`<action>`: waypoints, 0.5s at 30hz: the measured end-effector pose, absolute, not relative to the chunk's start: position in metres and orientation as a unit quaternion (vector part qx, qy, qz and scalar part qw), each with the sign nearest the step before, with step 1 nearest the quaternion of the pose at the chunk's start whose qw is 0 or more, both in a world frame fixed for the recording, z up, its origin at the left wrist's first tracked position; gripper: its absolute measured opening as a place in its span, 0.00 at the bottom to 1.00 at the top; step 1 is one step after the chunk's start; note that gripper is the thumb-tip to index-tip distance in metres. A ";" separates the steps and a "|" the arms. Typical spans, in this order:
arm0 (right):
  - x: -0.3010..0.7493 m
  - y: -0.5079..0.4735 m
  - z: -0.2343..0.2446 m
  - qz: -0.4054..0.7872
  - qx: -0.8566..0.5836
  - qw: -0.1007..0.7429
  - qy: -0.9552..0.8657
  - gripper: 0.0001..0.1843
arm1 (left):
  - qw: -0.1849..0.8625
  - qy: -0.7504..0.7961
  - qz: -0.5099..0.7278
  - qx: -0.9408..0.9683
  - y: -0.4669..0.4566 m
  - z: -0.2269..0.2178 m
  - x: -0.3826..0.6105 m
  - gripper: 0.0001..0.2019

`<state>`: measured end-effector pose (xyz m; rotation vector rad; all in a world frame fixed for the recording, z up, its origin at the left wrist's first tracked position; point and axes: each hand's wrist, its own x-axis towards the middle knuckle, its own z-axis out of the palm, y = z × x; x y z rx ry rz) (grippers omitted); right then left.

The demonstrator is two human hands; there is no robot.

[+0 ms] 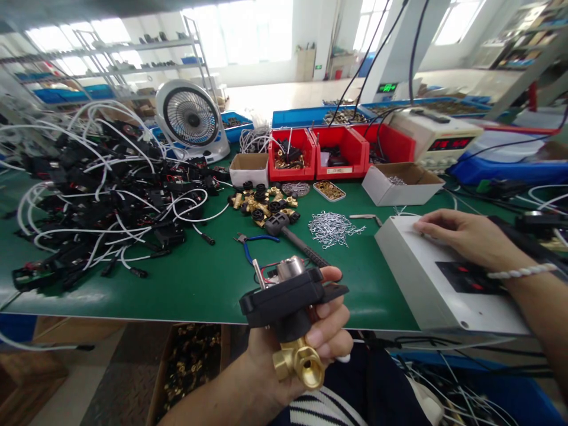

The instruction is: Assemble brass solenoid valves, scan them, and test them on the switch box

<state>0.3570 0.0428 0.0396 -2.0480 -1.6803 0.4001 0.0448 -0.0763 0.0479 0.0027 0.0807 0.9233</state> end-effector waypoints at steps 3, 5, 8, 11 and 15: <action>0.357 0.043 0.040 0.143 -0.743 0.230 -0.612 0.50 | 0.894 0.044 0.446 0.006 -0.076 0.049 0.045 0.14; 0.356 0.042 0.040 0.143 -0.742 0.231 -0.613 0.49 | 0.893 0.046 0.448 0.009 -0.076 0.049 0.045 0.14; 0.356 0.042 0.040 0.146 -0.739 0.233 -0.615 0.48 | 0.892 0.048 0.450 0.012 -0.077 0.050 0.045 0.14; 0.358 0.043 0.040 0.150 -0.736 0.236 -0.617 0.49 | 0.892 0.053 0.449 0.017 -0.077 0.051 0.044 0.14; 0.361 0.043 0.039 0.155 -0.734 0.232 -0.619 0.51 | 0.893 0.056 0.446 0.019 -0.076 0.051 0.043 0.14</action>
